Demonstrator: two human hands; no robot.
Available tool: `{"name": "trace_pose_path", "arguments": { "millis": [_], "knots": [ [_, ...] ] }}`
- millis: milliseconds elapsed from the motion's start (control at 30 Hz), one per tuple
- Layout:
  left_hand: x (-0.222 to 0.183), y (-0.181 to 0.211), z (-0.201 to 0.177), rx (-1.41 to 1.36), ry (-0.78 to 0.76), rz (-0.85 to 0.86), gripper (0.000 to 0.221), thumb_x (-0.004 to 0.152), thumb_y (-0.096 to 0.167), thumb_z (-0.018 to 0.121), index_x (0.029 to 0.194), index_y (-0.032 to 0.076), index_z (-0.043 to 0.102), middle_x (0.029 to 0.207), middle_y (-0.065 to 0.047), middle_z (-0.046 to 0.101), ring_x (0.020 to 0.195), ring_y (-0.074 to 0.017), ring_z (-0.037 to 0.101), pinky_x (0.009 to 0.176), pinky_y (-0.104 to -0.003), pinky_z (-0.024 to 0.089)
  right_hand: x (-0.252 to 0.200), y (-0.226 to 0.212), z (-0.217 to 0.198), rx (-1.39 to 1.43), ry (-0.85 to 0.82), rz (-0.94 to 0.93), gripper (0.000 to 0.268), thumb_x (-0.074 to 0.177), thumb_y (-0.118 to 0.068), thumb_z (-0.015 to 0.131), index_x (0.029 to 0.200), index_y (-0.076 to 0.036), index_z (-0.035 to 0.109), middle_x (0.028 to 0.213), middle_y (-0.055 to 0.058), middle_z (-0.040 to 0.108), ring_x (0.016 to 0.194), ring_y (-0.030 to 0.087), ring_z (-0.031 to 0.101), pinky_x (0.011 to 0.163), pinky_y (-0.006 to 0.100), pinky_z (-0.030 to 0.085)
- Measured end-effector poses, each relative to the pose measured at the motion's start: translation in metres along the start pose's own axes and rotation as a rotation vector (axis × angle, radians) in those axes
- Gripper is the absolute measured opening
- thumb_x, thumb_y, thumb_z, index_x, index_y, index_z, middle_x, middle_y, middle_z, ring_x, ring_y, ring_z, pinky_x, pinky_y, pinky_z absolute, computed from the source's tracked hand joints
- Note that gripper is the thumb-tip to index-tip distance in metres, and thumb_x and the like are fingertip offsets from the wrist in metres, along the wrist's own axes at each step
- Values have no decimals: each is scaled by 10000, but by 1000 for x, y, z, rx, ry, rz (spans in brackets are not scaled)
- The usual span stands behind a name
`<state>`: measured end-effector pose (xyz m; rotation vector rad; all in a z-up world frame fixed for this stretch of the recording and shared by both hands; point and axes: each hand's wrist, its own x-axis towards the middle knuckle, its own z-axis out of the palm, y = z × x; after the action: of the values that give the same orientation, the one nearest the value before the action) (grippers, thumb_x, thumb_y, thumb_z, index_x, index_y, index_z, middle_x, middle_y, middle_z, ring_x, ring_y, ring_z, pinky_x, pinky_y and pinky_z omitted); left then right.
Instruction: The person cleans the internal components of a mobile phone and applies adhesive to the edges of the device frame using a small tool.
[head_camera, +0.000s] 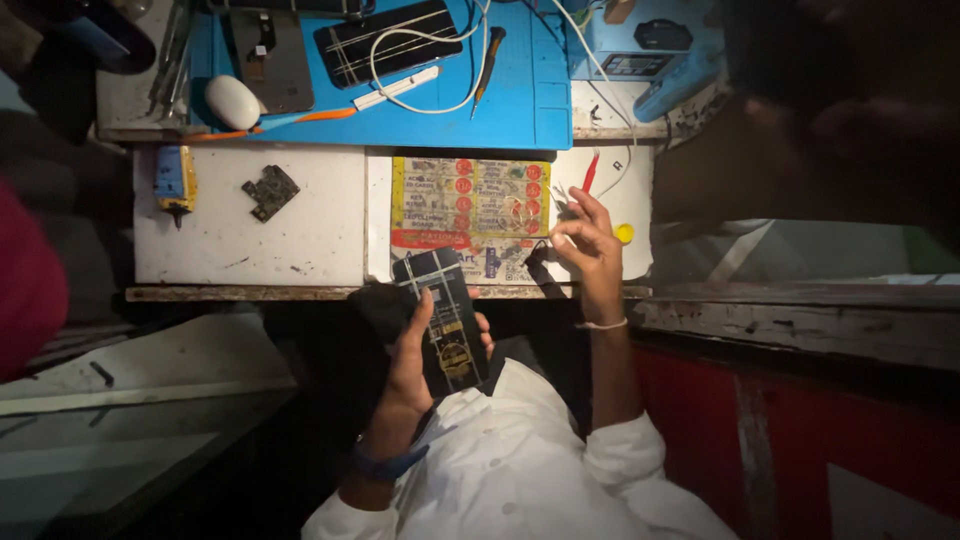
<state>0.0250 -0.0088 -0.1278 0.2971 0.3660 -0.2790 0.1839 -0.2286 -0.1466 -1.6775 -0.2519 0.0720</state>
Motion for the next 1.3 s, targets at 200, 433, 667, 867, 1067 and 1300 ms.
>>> {"name": "trace_pose_path", "arguments": {
  "millis": [200,433,667,867,1067,1300],
  "knots": [
    [15,-20,14,439,295,289,383,955,192,706,1198,-92,621,1001,-194,762,839,-255,744,774,-387,615,-40,-50,-1,-161,-58,51,85,923,-90,702,905,-8,691,1204,62,550,1146,177,575,996,321,480],
    [29,-22,35,427,106,383,469,853,-13,753,1294,-47,598,1049,-112,737,931,-170,725,859,-300,572,-59,-65,15,425,-325,334,62,918,-49,693,908,12,689,1093,55,536,1122,157,616,976,302,478],
    [12,-7,24,960,183,297,300,803,57,806,1088,-12,746,932,-92,807,820,-162,767,771,-287,604,-72,-55,26,193,-364,233,86,945,-79,693,926,-3,657,1053,42,582,991,128,599,916,279,492],
    [1,-24,-3,1172,503,459,250,789,156,859,989,35,771,921,-53,796,769,-134,748,709,-300,583,-78,-68,40,-163,-356,60,103,922,-108,688,910,-11,654,1002,71,639,926,187,609,843,320,500],
    [12,-4,-7,1355,477,994,284,785,168,863,975,7,726,871,-64,753,746,-145,713,701,-317,570,-69,-113,37,-120,-678,-205,152,1017,-133,616,1001,17,631,1047,119,647,1039,274,623,976,380,501],
    [20,1,-13,929,86,471,245,840,176,833,975,-6,739,898,-76,770,797,-145,736,745,-303,594,-67,-65,25,601,-692,243,240,1001,-81,579,1064,110,711,1032,222,715,857,251,694,872,355,582]
  ]
}}
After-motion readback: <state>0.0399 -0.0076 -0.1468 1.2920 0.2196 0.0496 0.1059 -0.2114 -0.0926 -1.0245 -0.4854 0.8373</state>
